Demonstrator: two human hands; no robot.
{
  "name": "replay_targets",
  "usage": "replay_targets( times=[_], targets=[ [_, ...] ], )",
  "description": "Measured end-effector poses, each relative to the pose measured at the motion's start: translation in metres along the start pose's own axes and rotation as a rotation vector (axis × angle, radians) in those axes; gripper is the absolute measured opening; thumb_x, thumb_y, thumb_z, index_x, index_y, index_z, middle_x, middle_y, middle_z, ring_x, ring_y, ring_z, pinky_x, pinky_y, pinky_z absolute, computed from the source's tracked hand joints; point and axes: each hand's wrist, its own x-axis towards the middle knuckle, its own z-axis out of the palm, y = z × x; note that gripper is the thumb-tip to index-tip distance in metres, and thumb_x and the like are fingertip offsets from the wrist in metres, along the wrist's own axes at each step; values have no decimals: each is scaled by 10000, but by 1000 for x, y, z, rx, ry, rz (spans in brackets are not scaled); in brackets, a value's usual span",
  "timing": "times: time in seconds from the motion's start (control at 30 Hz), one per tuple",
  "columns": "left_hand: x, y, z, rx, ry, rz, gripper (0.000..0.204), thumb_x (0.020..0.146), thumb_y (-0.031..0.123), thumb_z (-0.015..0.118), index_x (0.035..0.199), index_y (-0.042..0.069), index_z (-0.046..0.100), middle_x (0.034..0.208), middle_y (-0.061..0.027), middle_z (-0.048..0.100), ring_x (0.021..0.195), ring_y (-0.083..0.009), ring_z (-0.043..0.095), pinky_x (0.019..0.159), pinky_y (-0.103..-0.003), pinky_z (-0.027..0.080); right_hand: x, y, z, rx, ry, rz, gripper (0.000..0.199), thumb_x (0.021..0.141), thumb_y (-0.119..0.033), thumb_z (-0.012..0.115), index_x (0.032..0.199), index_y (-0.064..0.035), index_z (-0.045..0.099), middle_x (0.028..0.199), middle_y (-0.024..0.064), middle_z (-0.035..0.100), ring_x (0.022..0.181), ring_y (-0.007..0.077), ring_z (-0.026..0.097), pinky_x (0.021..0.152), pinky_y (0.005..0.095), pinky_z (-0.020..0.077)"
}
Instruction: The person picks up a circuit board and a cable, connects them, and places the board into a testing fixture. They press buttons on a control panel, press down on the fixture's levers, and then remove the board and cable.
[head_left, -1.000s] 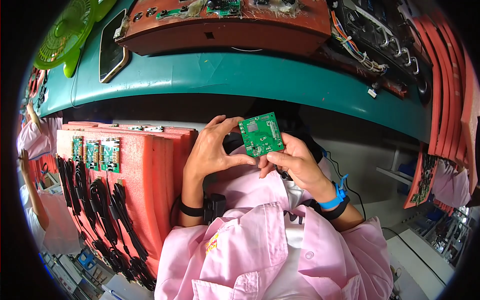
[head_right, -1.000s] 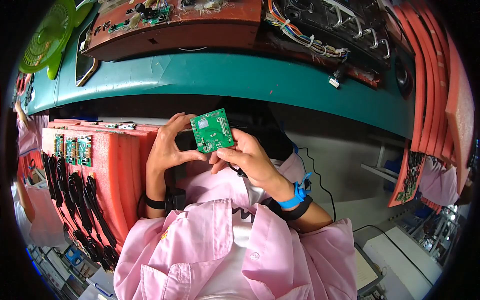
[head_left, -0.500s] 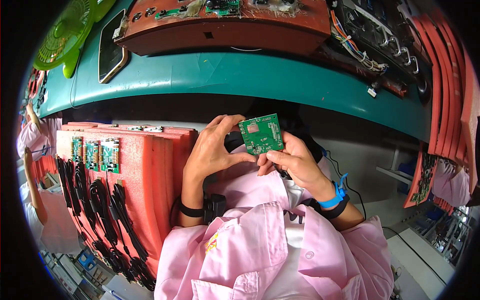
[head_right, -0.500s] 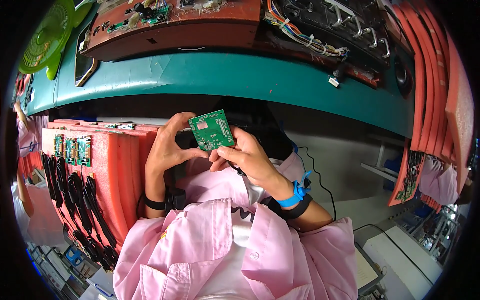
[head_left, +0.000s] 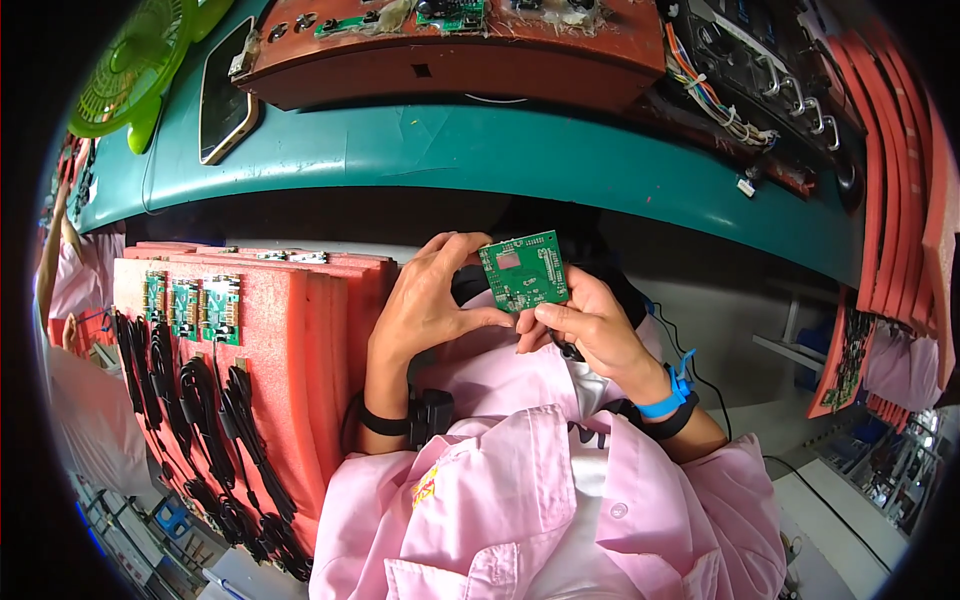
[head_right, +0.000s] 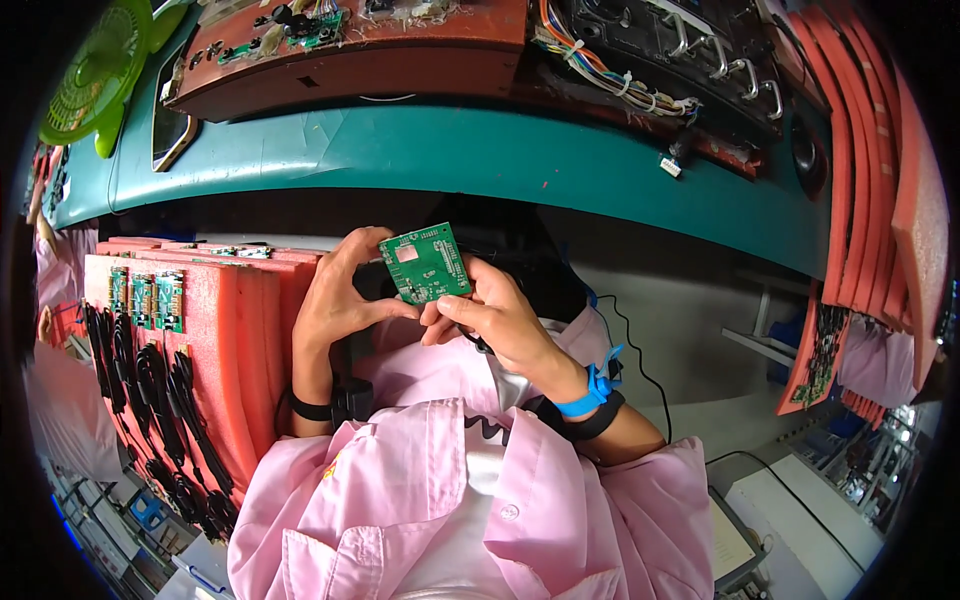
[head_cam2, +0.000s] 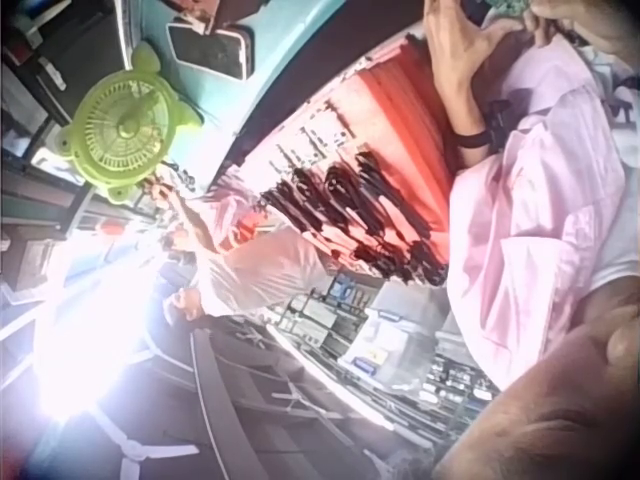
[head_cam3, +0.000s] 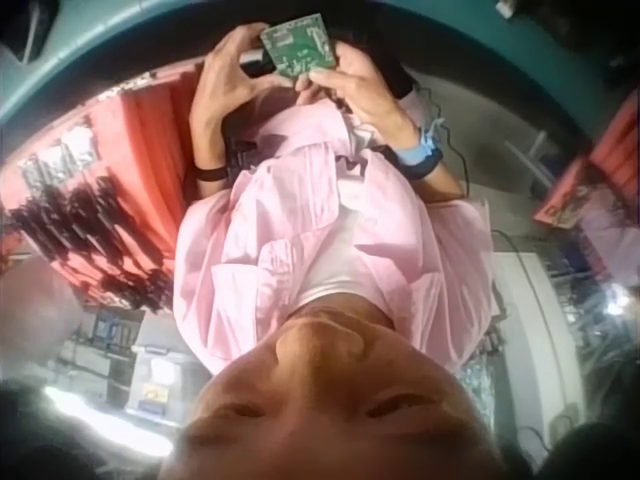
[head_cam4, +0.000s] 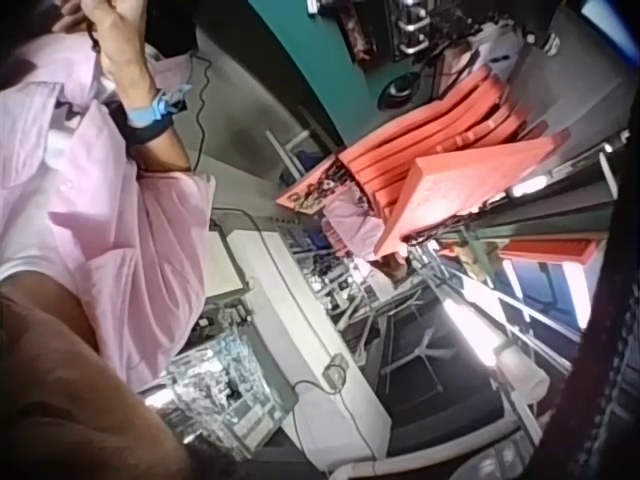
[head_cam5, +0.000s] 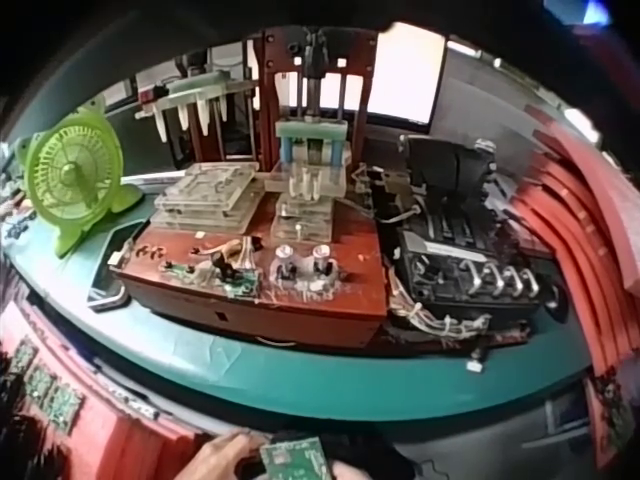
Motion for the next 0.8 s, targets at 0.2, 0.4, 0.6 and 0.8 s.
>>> replay_targets(
  times=[0.2, 0.4, 0.6, 0.8],
  targets=[
    [-3, 2, 1, -6, -10, -3, 726, 440, 299, 814, 1017, -10, 499, 967, -107, 546, 880, -255, 561, 780, -338, 461, -3, 2, 0, -12, 6, 7, 307, 803, -48, 482, 1089, 25, 397, 796, 138, 563, 658, 234, 604, 611, 301, 503],
    [-1, -3, 3, -37, -10, -14, 723, 445, 278, 820, 1023, -11, 495, 962, -107, 545, 885, -243, 560, 783, -335, 458, 2, 5, -5, -18, -6, 6, 308, 795, -64, 496, 1074, 28, 403, 791, 137, 562, 662, 228, 602, 606, 305, 508],
    [-1, 2, -13, -327, -41, 64, 715, 477, 262, 822, 1048, -9, 488, 986, -109, 544, 940, -207, 538, 823, -332, 426, 2, -8, 10, 14, -129, -18, 325, 779, -75, 520, 1061, 38, 403, 788, 135, 556, 674, 226, 598, 595, 318, 512],
    [16, 27, -18, -483, -68, 285, 683, 561, 321, 778, 1076, -6, 473, 1067, -146, 512, 1027, -224, 489, 866, -336, 385, 6, -14, 8, 2, -49, -5, 307, 762, -158, 591, 939, 68, 483, 734, 145, 565, 580, 238, 593, 509, 337, 514]
  ],
)
